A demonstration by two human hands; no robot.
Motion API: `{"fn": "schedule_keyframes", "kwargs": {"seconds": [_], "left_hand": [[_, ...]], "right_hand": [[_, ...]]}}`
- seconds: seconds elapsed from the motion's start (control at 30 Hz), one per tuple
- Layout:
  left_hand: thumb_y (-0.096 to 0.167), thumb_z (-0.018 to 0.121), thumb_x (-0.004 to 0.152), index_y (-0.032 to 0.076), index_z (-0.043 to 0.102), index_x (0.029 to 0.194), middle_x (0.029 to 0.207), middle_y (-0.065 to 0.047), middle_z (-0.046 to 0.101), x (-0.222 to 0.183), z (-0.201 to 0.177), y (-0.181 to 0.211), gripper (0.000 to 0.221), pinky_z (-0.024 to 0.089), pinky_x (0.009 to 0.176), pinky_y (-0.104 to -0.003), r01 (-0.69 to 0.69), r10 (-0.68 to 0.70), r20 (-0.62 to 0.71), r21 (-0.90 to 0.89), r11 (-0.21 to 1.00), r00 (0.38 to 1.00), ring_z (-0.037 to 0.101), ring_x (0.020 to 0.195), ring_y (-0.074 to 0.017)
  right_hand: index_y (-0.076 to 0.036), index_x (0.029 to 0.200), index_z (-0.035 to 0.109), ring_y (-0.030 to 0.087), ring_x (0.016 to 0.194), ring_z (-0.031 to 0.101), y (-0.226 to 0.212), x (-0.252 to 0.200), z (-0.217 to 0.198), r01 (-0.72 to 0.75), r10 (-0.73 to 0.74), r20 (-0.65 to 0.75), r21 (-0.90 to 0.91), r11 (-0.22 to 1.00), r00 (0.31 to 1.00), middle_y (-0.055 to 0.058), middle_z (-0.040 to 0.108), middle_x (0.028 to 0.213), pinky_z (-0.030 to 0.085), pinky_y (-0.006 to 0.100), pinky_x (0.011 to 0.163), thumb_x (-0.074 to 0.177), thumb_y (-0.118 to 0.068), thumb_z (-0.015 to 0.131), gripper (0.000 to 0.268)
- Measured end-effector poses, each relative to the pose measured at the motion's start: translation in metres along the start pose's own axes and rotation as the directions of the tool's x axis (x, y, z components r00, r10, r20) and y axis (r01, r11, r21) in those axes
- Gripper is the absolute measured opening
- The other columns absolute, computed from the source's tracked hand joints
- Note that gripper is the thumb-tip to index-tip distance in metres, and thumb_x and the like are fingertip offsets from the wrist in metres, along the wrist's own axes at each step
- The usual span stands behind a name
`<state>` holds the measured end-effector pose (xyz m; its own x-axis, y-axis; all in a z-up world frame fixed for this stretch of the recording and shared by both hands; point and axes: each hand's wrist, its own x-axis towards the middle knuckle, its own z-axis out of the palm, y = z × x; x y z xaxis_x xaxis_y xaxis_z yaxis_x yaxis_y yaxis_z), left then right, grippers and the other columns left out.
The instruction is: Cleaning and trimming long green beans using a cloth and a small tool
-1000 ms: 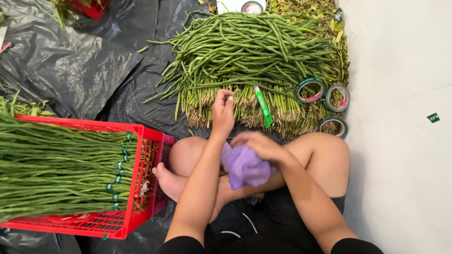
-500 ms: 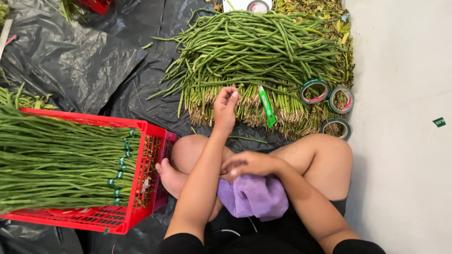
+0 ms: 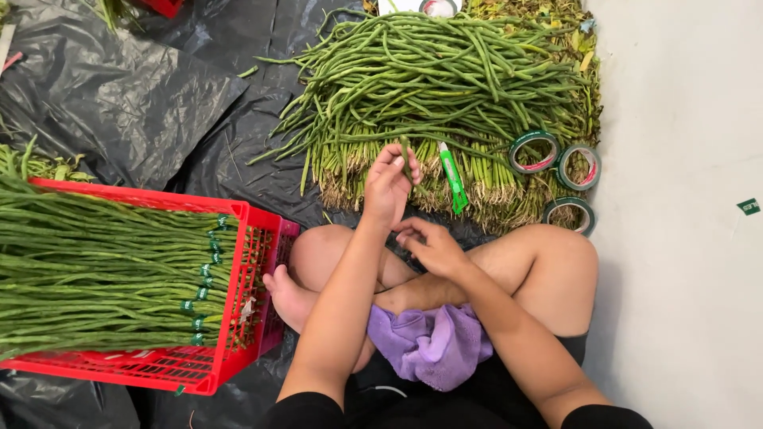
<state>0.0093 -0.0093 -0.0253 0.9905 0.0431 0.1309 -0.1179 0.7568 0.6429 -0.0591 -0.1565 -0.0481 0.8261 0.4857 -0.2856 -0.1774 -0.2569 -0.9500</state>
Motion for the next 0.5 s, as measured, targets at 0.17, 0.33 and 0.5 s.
{"fn": "schedule_keyframes", "kwargs": {"seconds": [0.17, 0.33, 0.5], "left_hand": [[0.009, 0.049, 0.102, 0.006, 0.052, 0.116, 0.094, -0.008, 0.061, 0.001, -0.004, 0.01, 0.015, 0.06, 0.083, -0.039, 0.028, -0.033, -0.031, -0.156, 0.987, 0.999, 0.066, 0.087, -0.0207], [0.013, 0.053, 0.103, 0.009, 0.056, 0.118, 0.101, -0.007, 0.063, 0.005, -0.017, 0.014, 0.016, 0.062, 0.09, -0.044, -0.028, 0.019, -0.038, -0.238, 0.971, 0.999, 0.067, 0.096, -0.0206], [0.008, 0.055, 0.1, 0.009, 0.054, 0.113, 0.097, -0.006, 0.061, 0.004, -0.009, 0.028, 0.013, 0.063, 0.082, -0.037, -0.06, 0.055, -0.098, -0.055, 0.997, 0.994, 0.066, 0.087, -0.0173]], "right_hand": [[-0.003, 0.116, 0.074, 0.022, 0.085, 0.073, -0.015, -0.003, -0.004, -0.014, 0.011, -0.087, -0.031, 0.999, 0.996, 0.018, 0.076, 0.097, 0.065, 0.031, 0.066, 0.091, -0.002, 0.063, 0.027], [-0.004, 0.116, 0.073, 0.021, 0.086, 0.073, -0.01, 0.0, -0.002, -0.021, 0.015, -0.088, -0.067, 0.998, 0.996, 0.018, 0.076, 0.097, 0.064, 0.032, 0.07, 0.088, -0.001, 0.06, 0.032], [-0.012, 0.116, 0.074, 0.02, 0.087, 0.074, -0.005, 0.003, -0.007, -0.031, 0.005, -0.105, -0.253, 0.967, 0.994, 0.011, 0.078, 0.096, 0.061, 0.036, 0.075, 0.089, -0.008, 0.063, 0.029]]}}
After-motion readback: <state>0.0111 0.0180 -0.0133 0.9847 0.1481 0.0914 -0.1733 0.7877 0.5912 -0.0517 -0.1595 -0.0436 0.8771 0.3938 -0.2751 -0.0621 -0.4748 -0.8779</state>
